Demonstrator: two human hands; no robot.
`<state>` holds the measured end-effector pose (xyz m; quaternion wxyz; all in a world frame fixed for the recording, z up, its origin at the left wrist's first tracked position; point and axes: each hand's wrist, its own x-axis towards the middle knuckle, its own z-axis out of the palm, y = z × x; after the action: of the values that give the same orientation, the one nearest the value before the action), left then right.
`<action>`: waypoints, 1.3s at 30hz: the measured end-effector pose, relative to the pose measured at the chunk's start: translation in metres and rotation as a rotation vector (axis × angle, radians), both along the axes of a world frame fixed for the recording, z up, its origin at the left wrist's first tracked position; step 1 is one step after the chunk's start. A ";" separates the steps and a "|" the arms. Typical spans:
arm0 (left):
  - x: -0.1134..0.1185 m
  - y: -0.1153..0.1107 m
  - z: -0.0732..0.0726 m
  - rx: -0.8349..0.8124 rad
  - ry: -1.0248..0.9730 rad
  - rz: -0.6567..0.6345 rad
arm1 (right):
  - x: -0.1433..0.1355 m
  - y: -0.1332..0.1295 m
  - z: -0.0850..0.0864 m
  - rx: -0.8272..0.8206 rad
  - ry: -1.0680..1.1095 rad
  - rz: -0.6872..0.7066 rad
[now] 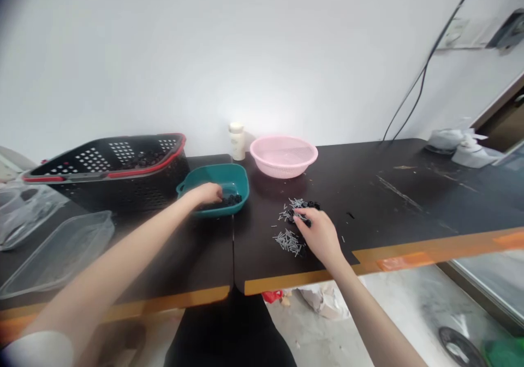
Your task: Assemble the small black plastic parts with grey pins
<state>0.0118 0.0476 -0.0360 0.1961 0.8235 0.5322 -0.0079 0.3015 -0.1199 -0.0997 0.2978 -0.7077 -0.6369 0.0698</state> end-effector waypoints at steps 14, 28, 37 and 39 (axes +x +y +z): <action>-0.034 -0.180 -0.005 -0.167 -1.033 0.178 | -0.023 0.094 0.033 -0.415 -0.071 0.051; -0.035 -0.210 -0.090 -0.294 -1.661 0.477 | -0.159 -0.046 0.019 -0.282 1.103 0.437; -0.038 -0.207 -0.095 -0.262 -1.796 0.443 | -0.169 -0.051 0.033 -0.205 0.843 0.567; -0.038 -0.208 -0.095 -0.260 -1.810 0.432 | -0.169 -0.056 0.035 -0.170 0.800 0.555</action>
<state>-0.0263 -0.1603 -0.1308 0.6230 0.3717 0.3136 0.6127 0.1324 -0.1754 -0.0651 0.4304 -0.4511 -0.6292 0.4641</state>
